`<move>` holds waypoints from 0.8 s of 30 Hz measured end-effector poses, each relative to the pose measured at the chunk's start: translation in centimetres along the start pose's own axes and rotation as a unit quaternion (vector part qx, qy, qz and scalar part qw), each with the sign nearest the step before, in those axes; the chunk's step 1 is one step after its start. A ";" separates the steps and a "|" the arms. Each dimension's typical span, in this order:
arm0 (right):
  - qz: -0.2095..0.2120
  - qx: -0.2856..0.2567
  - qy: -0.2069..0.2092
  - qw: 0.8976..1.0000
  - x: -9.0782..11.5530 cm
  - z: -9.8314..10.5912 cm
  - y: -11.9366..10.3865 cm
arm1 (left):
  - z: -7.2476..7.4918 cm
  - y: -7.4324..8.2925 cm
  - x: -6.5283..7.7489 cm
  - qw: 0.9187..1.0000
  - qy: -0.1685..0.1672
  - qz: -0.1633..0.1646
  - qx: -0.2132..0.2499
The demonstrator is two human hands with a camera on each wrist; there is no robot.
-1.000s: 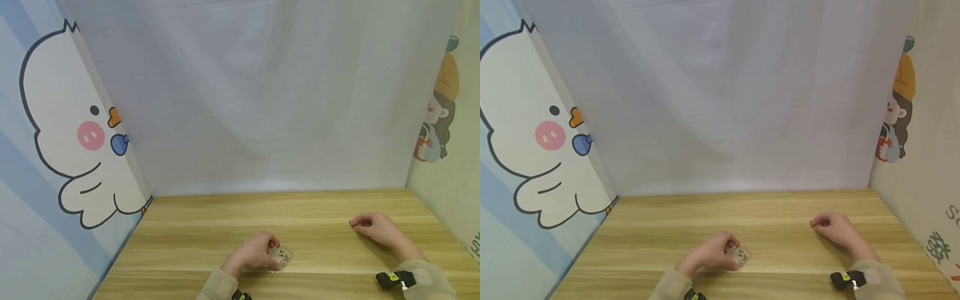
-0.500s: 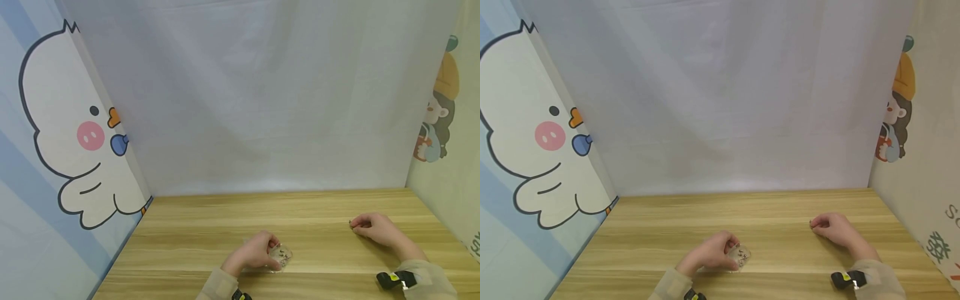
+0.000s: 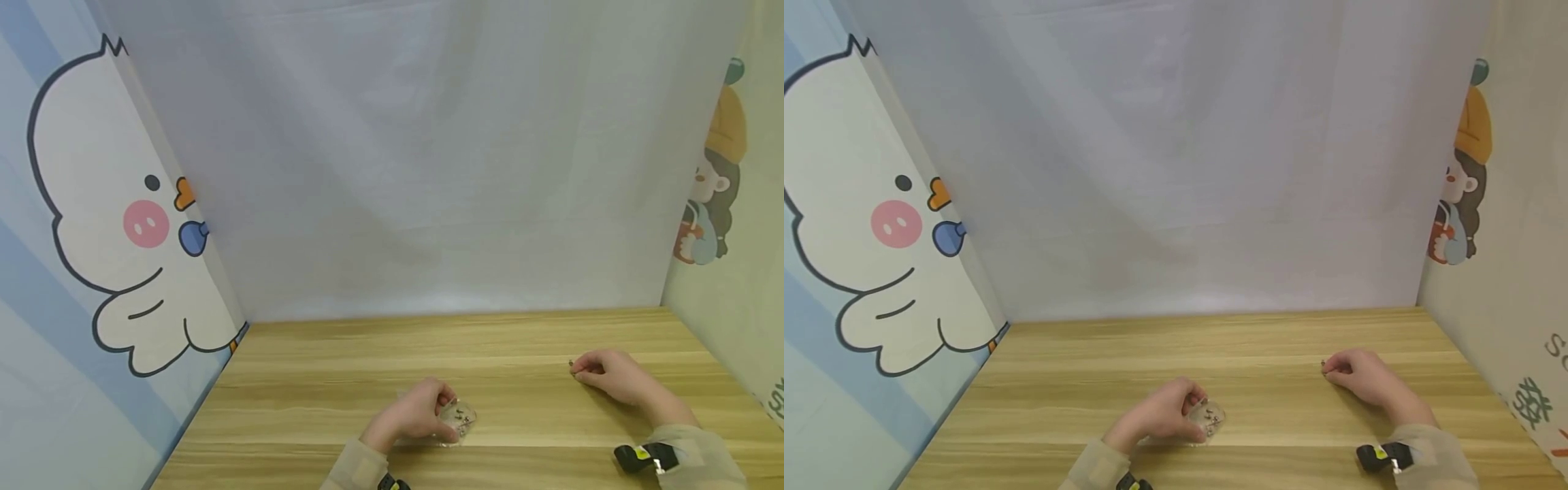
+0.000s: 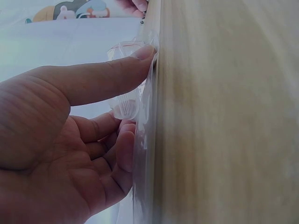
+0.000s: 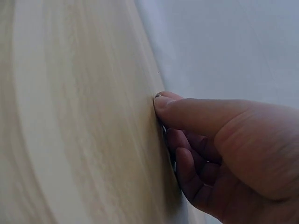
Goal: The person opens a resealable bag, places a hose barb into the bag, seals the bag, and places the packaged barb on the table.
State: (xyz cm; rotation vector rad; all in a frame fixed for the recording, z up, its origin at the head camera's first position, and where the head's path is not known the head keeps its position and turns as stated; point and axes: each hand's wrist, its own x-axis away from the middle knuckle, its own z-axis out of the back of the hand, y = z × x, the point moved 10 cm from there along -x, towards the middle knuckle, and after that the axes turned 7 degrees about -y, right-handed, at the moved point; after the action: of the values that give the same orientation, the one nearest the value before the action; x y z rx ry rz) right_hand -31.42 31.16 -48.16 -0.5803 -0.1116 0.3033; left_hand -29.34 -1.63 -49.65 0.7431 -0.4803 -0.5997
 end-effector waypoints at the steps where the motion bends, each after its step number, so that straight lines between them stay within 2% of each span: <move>1: 0.001 0.001 -0.001 1.000 0.0 0.0 -0.1 | 0.0 0.0 0.0 1.000 0.000 0.000 -0.001; 15: 0.003 -0.018 -0.015 1.000 0.0 -0.5 0.0 | 0.1 -0.2 0.1 1.000 0.001 0.004 0.013; 24: 0.001 -0.033 -0.013 0.999 0.3 -0.2 0.3 | 0.0 0.0 0.0 1.000 0.000 -0.004 0.006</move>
State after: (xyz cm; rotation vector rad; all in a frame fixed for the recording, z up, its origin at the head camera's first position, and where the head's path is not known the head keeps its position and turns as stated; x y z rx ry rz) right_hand -31.15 31.40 -48.49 -0.6424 -0.1474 0.3103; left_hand -29.35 -1.58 -49.62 0.7567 -0.4817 -0.6059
